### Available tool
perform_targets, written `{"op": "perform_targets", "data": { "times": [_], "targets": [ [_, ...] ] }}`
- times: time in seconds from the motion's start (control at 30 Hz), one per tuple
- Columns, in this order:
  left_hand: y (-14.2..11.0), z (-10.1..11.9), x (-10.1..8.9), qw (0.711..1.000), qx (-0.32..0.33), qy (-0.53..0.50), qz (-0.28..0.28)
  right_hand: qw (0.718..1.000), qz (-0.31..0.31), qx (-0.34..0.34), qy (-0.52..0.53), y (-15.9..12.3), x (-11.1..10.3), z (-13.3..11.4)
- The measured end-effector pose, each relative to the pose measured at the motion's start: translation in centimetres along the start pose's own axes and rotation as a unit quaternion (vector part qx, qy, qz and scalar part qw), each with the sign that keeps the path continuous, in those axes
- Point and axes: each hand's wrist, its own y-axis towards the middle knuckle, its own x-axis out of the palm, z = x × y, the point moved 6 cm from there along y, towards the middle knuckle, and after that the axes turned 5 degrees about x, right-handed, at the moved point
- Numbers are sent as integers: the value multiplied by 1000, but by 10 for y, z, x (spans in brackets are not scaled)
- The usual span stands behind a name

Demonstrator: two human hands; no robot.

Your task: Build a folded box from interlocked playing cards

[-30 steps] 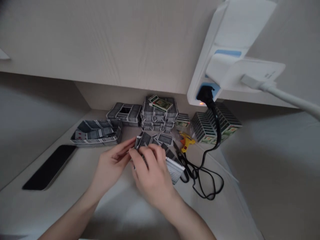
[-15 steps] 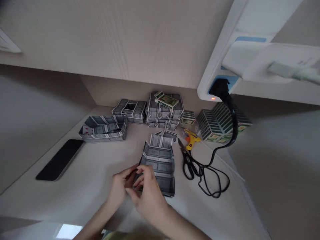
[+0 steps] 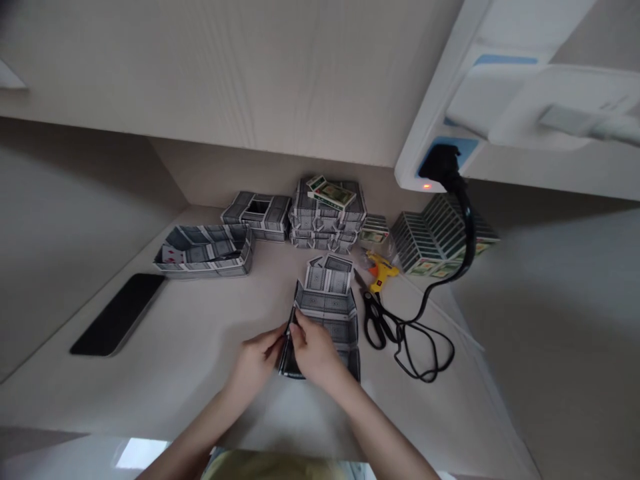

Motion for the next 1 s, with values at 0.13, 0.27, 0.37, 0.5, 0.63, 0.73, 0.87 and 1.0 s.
{"op": "perform_targets", "data": {
  "times": [0.13,0.27,0.37,0.5,0.63,0.73,0.87,1.0],
  "targets": [
    [5,1,4,999,36,18,-10,993,-22,-4,112,2,5,5],
    [8,3,5,995,72,67,-6,988,-10,5,157,4,3,10],
    [9,6,4,990,105,91,-10,980,2,34,197,6,0,14],
    [10,7,4,985,125,113,-30,952,5,90,292,6,-1,15],
    [12,9,4,980,122,152,-46,927,22,117,356,7,-1,13],
    [13,11,3,976,121,175,-46,921,28,128,368,9,0,13],
    [14,14,1,969,133,203,-42,921,35,132,365,10,-1,13],
    [15,18,-1,961,148,232,-36,920,16,125,371,9,0,7]
  ]
}}
